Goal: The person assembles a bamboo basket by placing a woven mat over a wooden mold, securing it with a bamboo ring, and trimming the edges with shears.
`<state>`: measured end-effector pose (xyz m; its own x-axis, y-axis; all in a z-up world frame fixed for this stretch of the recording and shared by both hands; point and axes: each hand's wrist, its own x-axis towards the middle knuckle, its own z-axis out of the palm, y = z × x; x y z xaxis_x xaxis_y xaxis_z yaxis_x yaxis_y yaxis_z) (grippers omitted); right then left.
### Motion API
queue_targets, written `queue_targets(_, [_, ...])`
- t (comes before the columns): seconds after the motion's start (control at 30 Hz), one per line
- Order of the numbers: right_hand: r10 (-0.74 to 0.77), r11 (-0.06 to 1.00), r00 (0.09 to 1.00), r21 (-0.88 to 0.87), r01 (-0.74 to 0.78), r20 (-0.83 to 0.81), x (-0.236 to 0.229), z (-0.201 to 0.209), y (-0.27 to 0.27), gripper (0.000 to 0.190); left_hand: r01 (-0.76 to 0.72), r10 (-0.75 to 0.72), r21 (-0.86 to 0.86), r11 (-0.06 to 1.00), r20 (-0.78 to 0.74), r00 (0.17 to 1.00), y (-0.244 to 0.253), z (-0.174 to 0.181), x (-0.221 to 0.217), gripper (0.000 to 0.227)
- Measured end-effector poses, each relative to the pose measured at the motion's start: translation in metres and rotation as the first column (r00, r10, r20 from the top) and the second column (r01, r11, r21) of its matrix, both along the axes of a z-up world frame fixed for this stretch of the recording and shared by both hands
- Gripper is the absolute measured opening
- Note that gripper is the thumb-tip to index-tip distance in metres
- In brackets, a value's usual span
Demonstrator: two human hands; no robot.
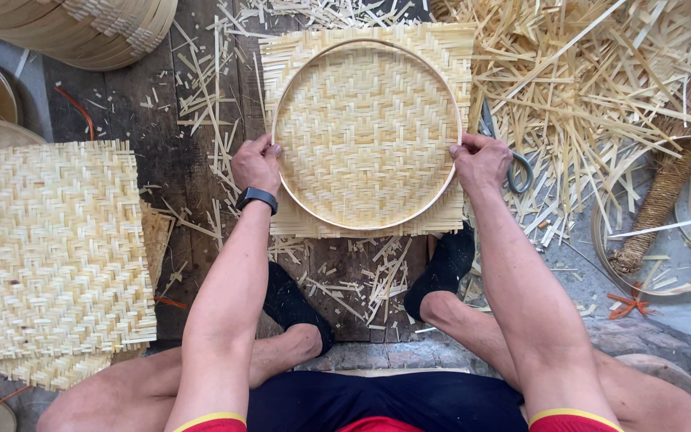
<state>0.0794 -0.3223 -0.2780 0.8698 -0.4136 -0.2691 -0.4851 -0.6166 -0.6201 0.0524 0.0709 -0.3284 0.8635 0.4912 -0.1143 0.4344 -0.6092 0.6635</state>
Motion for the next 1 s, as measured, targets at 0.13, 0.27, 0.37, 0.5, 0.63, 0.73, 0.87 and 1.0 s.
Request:
queue_targets(0.13, [-0.024, 1.000, 0.999, -0.013, 0.023, -0.041, 0.000, 0.003, 0.001, 0.028, -0.056, 0.053, -0.090, 0.994, -0.032, 0.998, 0.005, -0.003, 0.003, 0.028])
queue_targets(0.27, [-0.065, 0.994, 0.995, 0.081, 0.071, -0.078, 0.000, 0.002, -0.002, 0.030, -0.044, 0.040, -0.066, 0.997, -0.055, 0.998, 0.006, -0.005, 0.003, 0.026])
queue_targets(0.37, [-0.087, 0.994, 0.993, 0.066, 0.092, -0.080, 0.000, -0.001, -0.001, 0.032, -0.039, 0.036, -0.083, 0.996, -0.040, 0.999, 0.007, -0.008, 0.003, 0.026])
queue_targets(0.5, [-0.052, 0.998, 0.996, 0.033, 0.055, -0.068, -0.001, -0.007, -0.003, 0.032, -0.085, 0.075, -0.100, 0.991, -0.097, 0.992, 0.006, -0.012, 0.007, 0.022])
queue_targets(0.63, [-0.001, 1.000, 1.000, 0.018, 0.001, -0.019, -0.001, -0.015, -0.008, 0.035, -0.090, 0.074, -0.083, 0.993, -0.176, 0.982, 0.003, -0.006, 0.009, 0.016])
queue_targets(0.73, [0.008, 1.000, 0.999, -0.002, -0.008, -0.049, -0.001, -0.030, -0.015, 0.036, -0.105, 0.086, -0.074, 0.992, -0.222, 0.971, 0.002, -0.011, 0.010, 0.016])
queue_targets(0.87, [0.058, 0.996, 0.998, -0.069, -0.057, 0.017, 0.001, -0.053, -0.021, 0.039, -0.092, 0.068, -0.110, 0.990, -0.204, 0.976, 0.013, -0.031, 0.018, 0.024])
queue_targets(1.0, [0.048, 0.998, 0.999, -0.040, -0.048, 0.004, 0.001, -0.054, -0.023, 0.041, -0.096, 0.072, -0.108, 0.990, -0.211, 0.975, 0.016, -0.043, 0.017, 0.029])
